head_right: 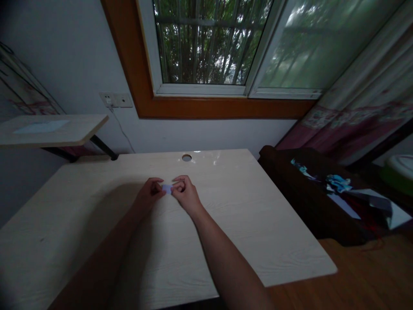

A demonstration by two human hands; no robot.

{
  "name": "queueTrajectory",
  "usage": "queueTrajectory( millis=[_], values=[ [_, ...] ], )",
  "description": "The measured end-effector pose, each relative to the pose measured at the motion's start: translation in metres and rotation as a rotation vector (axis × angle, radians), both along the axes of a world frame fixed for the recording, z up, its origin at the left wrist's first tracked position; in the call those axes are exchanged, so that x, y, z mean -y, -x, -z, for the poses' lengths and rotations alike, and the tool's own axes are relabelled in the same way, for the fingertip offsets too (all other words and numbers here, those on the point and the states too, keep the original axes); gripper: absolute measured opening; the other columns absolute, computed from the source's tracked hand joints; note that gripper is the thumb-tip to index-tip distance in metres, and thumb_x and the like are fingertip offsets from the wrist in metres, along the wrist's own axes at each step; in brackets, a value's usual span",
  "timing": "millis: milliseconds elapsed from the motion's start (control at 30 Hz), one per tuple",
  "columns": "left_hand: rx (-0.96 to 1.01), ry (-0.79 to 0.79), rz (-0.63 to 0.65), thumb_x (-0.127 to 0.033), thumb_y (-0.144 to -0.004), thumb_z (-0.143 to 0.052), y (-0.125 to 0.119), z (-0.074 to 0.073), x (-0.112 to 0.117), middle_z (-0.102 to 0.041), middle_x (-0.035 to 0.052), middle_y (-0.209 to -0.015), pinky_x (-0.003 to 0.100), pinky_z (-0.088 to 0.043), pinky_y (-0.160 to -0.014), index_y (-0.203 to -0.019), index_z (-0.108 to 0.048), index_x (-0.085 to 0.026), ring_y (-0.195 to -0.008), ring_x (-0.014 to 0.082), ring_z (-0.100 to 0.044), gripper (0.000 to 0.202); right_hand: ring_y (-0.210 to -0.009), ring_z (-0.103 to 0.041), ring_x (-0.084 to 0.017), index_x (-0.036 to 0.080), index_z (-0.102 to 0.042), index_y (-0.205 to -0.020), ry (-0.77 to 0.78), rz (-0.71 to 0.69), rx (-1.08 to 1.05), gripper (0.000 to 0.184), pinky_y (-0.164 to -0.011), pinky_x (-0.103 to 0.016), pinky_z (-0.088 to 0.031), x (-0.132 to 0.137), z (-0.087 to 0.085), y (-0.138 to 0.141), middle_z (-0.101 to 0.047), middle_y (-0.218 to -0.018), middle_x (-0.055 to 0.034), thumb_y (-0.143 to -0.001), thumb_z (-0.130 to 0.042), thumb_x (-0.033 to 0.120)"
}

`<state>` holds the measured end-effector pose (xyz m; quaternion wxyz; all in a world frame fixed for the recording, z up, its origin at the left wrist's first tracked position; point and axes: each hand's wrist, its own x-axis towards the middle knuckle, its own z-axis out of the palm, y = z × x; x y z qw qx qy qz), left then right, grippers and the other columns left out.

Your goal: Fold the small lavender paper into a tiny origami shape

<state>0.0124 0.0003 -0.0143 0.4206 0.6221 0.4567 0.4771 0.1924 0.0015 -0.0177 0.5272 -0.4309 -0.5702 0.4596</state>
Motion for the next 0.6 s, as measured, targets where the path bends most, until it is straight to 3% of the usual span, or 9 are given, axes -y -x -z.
queueTrajectory(
  millis=[133, 300, 600],
  values=[
    [-0.046, 0.007, 0.040, -0.024, -0.075, -0.068, -0.001, 0.001, 0.001, -0.053, -0.0049, -0.073, 0.022, -0.040, -0.060, -0.116, -0.051, -0.020, -0.063, 0.0104, -0.051, 0.045, -0.059, -0.056, -0.013, 0.023, -0.052, -0.104, -0.014, -0.012, 0.031, 0.032, -0.058, -0.025, -0.043, 0.004, -0.004, -0.001, -0.067, -0.072, 0.0022, -0.075, -0.065, 0.025],
    [-0.126, 0.010, 0.028, -0.026, -0.075, -0.068, -0.003, -0.005, 0.005, -0.050, -0.0068, -0.066, 0.022, -0.035, -0.055, -0.114, -0.054, -0.019, -0.055, 0.0095, -0.046, 0.041, -0.061, -0.055, -0.013, 0.023, -0.052, -0.105, -0.058, -0.045, 0.101, 0.032, -0.060, -0.024, -0.043, 0.009, -0.005, -0.001, -0.067, -0.077, 0.0018, -0.076, -0.065, 0.027],
    [-0.043, -0.020, -0.020, -0.026, -0.074, -0.069, -0.004, -0.007, 0.012, -0.048, -0.0085, -0.063, 0.021, -0.039, -0.058, -0.113, -0.053, -0.017, -0.055, 0.0087, -0.048, 0.043, -0.060, -0.053, -0.012, 0.021, -0.053, -0.110, -0.100, -0.036, 0.136, 0.040, -0.060, -0.025, -0.043, 0.013, -0.007, -0.002, -0.067, -0.079, 0.0010, -0.074, -0.067, 0.028]
  ],
)
